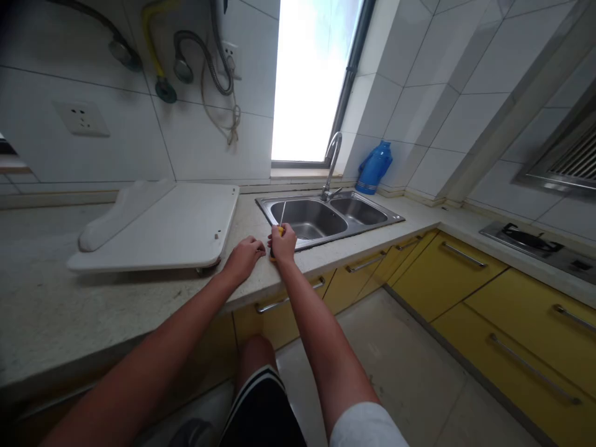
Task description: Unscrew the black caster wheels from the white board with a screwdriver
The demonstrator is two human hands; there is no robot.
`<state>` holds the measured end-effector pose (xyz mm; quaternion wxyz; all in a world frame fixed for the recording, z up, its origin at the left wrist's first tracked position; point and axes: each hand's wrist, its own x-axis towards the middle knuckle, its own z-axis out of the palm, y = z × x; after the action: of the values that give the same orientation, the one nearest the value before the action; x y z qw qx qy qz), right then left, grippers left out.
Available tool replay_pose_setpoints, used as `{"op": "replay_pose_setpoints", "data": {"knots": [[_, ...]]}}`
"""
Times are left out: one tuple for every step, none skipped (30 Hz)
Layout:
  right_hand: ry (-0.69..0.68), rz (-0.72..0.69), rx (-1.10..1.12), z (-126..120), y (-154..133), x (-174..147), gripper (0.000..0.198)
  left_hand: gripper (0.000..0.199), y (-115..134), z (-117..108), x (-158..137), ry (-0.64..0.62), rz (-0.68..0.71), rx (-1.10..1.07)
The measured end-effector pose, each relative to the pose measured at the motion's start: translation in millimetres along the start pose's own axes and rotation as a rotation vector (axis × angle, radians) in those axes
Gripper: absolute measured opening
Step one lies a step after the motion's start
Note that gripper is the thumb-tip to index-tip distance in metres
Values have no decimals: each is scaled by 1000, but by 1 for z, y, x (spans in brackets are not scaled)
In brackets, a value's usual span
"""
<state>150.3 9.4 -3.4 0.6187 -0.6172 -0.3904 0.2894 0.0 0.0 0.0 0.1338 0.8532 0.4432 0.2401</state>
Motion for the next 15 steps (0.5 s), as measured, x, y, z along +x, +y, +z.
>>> {"op": "replay_pose_setpoints", "data": {"knots": [[0, 0, 1, 0, 0, 0, 35, 12, 0, 0, 1, 0, -1, -1], [2, 0, 0, 0, 0, 0, 35, 12, 0, 0, 1, -1, -2, -1], [4, 1, -1, 1, 0, 1, 35, 13, -1, 0, 1, -2, -4, -1], [6, 2, -2, 1, 0, 1, 34, 13, -1, 0, 2, -3, -6, 0], [7, 3, -5, 1, 0, 1, 34, 13, -1, 0, 2, -2, -8, 1], [7, 5, -7, 1, 0, 1, 34, 13, -1, 0, 2, 0, -10, 3], [7, 6, -9, 1, 0, 1, 34, 13, -2, 0, 1, 1, -12, 6], [6, 7, -11, 1, -1, 1, 34, 13, -2, 0, 1, 1, -14, 9], [5, 7, -12, 1, -1, 1, 34, 13, -2, 0, 0, 0, -16, 12], [4, 7, -12, 1, -1, 0, 34, 13, -2, 0, 0, -1, -17, 16], [3, 7, -12, 1, -1, 0, 34, 13, -1, -1, -1, -4, -18, 21], [3, 5, -11, 0, -1, 0, 34, 13, -1, -2, -2, -6, -17, 27], [2, 5, -10, 0, -1, 0, 34, 14, 0, -3, -2, -9, -16, 33], [1, 4, -10, 0, -1, 0, 34, 14, 0, -4, -3, -12, -14, 39], [0, 3, -10, 0, -1, 0, 34, 14, 1, -4, -4, -16, -11, 45]]}}
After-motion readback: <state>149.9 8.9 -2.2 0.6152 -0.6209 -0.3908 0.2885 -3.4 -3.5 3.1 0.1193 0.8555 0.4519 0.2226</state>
